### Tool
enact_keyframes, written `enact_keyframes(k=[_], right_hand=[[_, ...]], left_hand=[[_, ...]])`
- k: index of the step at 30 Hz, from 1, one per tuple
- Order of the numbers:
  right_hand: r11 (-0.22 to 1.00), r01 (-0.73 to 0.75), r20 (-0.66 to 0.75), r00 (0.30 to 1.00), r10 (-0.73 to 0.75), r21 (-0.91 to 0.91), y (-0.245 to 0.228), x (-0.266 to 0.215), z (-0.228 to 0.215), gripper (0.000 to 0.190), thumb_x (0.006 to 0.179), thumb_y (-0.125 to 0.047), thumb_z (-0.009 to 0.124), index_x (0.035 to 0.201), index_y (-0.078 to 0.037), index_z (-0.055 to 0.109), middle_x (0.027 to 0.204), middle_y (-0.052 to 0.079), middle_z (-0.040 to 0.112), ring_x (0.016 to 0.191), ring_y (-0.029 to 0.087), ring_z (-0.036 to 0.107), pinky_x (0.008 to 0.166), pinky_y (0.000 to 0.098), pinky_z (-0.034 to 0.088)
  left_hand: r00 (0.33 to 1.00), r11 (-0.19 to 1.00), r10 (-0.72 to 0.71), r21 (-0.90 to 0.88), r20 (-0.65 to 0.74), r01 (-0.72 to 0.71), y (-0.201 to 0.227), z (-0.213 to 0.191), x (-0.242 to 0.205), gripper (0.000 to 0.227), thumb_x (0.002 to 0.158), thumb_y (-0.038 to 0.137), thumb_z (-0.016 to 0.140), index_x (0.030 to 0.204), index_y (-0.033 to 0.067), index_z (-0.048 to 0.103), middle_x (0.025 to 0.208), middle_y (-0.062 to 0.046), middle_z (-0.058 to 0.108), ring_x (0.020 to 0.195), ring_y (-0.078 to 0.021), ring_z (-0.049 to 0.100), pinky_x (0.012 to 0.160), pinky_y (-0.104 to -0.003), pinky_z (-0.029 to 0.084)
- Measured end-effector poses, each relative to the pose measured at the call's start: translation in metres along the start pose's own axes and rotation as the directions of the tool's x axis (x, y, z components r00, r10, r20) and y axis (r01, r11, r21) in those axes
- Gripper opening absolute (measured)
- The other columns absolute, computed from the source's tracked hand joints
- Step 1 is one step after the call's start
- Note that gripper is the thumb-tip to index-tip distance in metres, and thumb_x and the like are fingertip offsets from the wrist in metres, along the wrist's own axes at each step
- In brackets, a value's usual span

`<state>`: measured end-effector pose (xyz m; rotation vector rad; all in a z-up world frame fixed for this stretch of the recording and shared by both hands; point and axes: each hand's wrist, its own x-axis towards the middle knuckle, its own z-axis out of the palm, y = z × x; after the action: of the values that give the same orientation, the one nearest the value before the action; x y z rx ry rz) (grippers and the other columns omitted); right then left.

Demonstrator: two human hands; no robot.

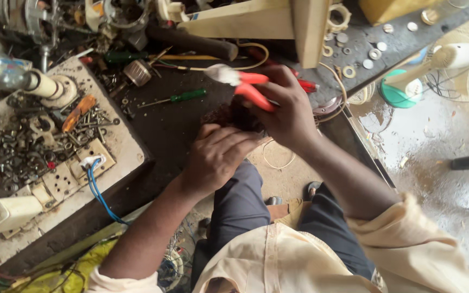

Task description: The person uses red-handled pliers to cut a bundle of copper wire into smaller pieces. The person holds the wire with one hand and repeatedly snips sections with the pliers, occasionally adjusting the bundle.

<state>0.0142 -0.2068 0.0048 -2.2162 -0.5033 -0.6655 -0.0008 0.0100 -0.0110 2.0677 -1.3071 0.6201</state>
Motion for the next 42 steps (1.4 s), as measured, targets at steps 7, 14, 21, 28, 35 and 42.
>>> enact_keyframes(k=[7,14,21,28,35,42], right_hand=[[0.874,-0.388,-0.077,0.901,0.426,0.292,-0.008,-0.084,0.014,0.022,0.093,-0.008,0.077,0.114,-0.004,0.071,0.121,0.01,0.064,0.108,0.023,0.065,0.09,0.0333,0.054],[0.92,-0.29,-0.112,0.938,0.328,0.265,-0.017,-0.092,0.025,0.037,0.086,-0.012,0.087,0.117,0.001,0.07,0.122,0.011,0.063,0.112,0.022,0.061,0.098,0.0326,0.049],[0.901,-0.332,-0.152,0.911,0.382,0.279,-0.018,-0.088,0.038,0.033,0.088,-0.012,0.087,0.114,-0.003,0.069,0.123,0.009,0.06,0.11,0.02,0.064,0.093,0.0311,0.054],[0.899,-0.308,-0.159,0.916,0.368,0.31,-0.012,-0.09,0.042,0.028,0.09,-0.009,0.085,0.112,-0.002,0.068,0.121,0.009,0.06,0.108,0.02,0.063,0.093,0.0311,0.053],[0.88,-0.327,-0.131,0.911,0.39,0.343,-0.012,-0.094,0.031,0.02,0.095,-0.007,0.077,0.111,0.0,0.068,0.119,0.01,0.063,0.106,0.018,0.064,0.091,0.03,0.052],[0.735,-0.557,0.173,0.827,0.535,0.387,-0.022,-0.163,-0.003,0.023,0.103,-0.013,0.063,0.121,0.0,0.065,0.119,0.01,0.069,0.109,0.017,0.068,0.097,0.0315,0.052]], left_hand=[[0.977,0.983,-0.14,-0.143,-0.159,0.118,0.009,0.014,-0.007,0.031,0.102,0.002,0.068,0.129,0.0073,0.055,0.122,-0.009,0.069,0.106,-0.0248,0.071,0.093,-0.04,0.049],[0.962,0.971,-0.214,-0.139,-0.171,0.192,0.015,0.011,-0.003,0.03,0.103,0.001,0.063,0.13,0.0067,0.055,0.122,-0.011,0.069,0.108,-0.0296,0.07,0.096,-0.043,0.052],[0.966,0.974,-0.203,-0.132,-0.161,0.183,0.013,0.014,-0.005,0.029,0.103,0.001,0.062,0.131,0.0066,0.055,0.12,-0.011,0.069,0.105,-0.0303,0.07,0.094,-0.043,0.052],[0.969,0.961,-0.212,-0.209,-0.128,0.182,0.008,0.012,-0.007,0.029,0.103,0.001,0.062,0.13,0.0066,0.055,0.115,-0.009,0.069,0.104,-0.0267,0.071,0.094,-0.042,0.051],[0.961,0.988,-0.147,0.007,-0.233,0.153,0.021,0.01,-0.002,0.028,0.099,0.013,0.072,0.125,0.0084,0.061,0.127,-0.01,0.064,0.118,-0.0301,0.063,0.102,-0.045,0.047],[0.965,0.966,-0.194,0.14,-0.176,0.219,0.018,0.005,-0.01,0.026,0.094,0.016,0.072,0.119,0.0108,0.07,0.135,-0.012,0.058,0.129,-0.0342,0.054,0.106,-0.05,0.042]])
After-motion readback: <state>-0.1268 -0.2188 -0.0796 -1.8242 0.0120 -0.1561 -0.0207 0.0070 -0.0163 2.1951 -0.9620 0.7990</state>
